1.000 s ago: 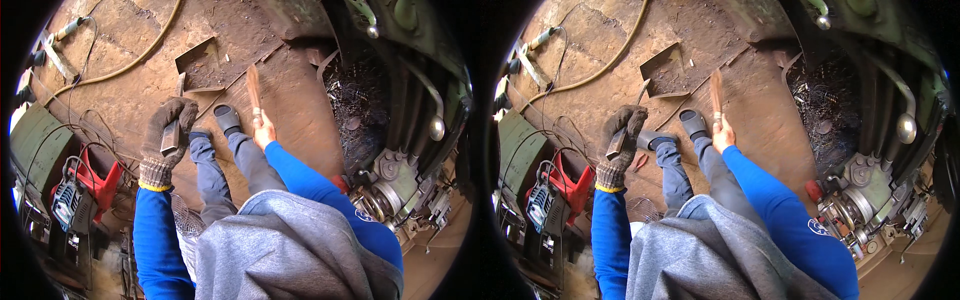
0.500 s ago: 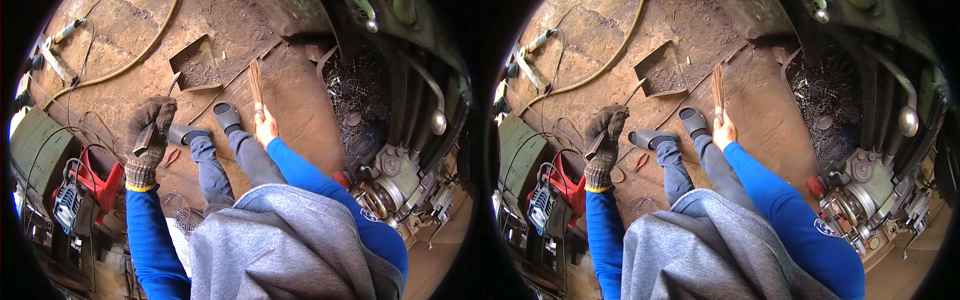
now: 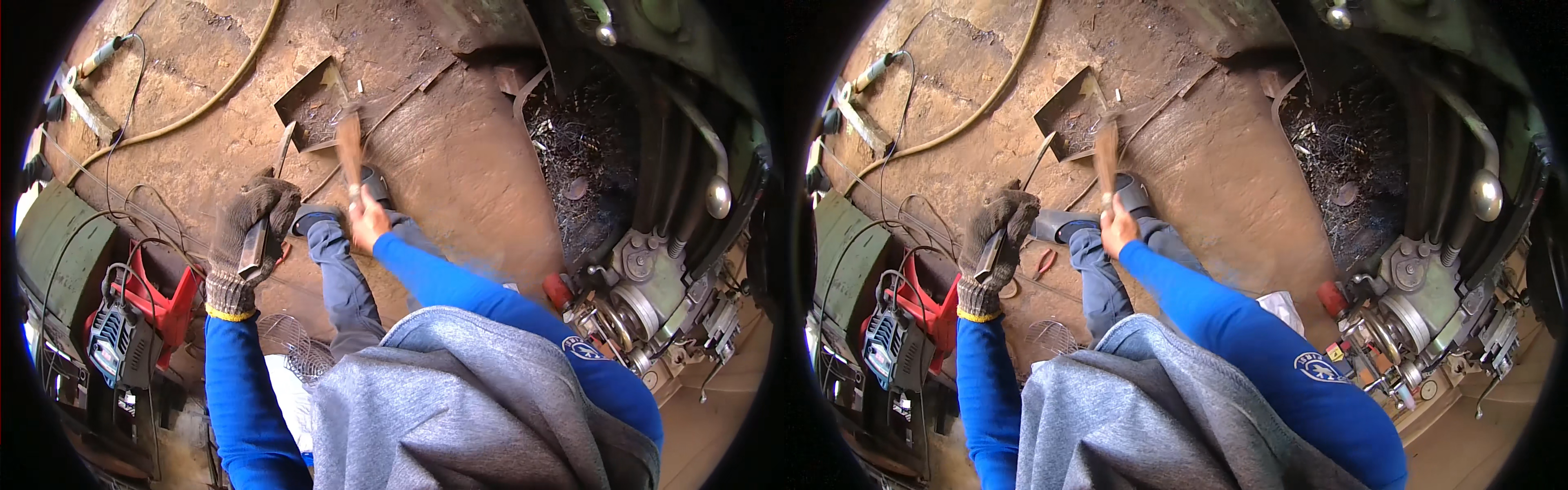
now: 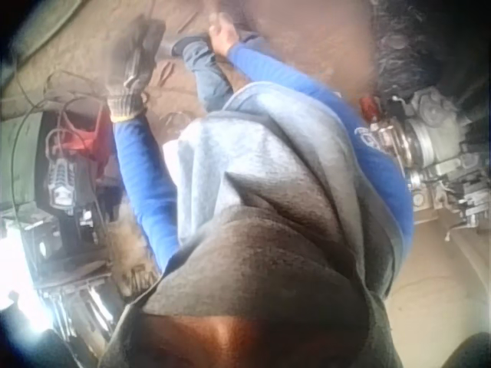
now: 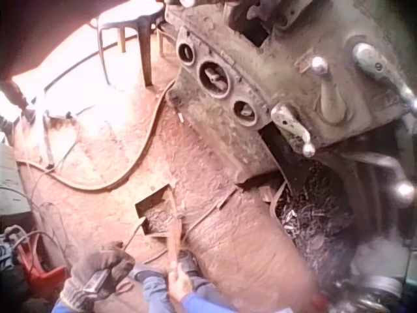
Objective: The person sweeps metal shavings and debris from a workshop floor using a small hand broom and a metal dustpan, collecting the waste into a white plastic bag.
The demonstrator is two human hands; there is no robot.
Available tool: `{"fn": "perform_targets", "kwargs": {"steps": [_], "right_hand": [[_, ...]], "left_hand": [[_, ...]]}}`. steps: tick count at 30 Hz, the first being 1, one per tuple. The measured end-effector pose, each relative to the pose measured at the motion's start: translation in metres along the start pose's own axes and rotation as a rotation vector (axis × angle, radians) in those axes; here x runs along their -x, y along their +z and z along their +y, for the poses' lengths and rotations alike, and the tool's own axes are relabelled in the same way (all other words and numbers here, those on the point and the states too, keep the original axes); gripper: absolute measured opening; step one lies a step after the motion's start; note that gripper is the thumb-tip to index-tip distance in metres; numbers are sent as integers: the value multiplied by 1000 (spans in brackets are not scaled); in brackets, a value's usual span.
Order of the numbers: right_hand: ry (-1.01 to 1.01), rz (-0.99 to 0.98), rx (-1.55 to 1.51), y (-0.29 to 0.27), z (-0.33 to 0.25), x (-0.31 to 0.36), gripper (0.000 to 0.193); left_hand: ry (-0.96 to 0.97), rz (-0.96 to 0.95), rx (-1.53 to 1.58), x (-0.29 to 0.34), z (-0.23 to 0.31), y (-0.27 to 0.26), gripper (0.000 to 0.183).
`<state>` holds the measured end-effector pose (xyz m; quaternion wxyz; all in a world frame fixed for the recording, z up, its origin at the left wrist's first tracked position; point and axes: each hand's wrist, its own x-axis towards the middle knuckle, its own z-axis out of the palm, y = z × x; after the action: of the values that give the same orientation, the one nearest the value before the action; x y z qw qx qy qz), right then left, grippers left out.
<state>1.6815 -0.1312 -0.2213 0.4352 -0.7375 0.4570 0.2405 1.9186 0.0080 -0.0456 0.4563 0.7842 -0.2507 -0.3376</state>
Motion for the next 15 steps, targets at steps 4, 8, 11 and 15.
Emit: {"fn": "perform_targets", "kwargs": {"steps": [4, 8, 11, 15], "right_hand": [[-134, -18, -87, -38, -9, 27, 55], [-175, 158, -38, -87, -24, -53, 52], [-153, 46, 72, -51, -1, -63, 55], [-293, -116, -49, -71, 35, -29, 51]], "left_hand": [[3, 7, 1, 13, -17, -1, 16], [-40, 39, 35, 7, -12, 1, 17], [-138, 49, 41, -3, 4, 6, 19], [-176, 104, 86, 7, -2, 10, 22]]}}
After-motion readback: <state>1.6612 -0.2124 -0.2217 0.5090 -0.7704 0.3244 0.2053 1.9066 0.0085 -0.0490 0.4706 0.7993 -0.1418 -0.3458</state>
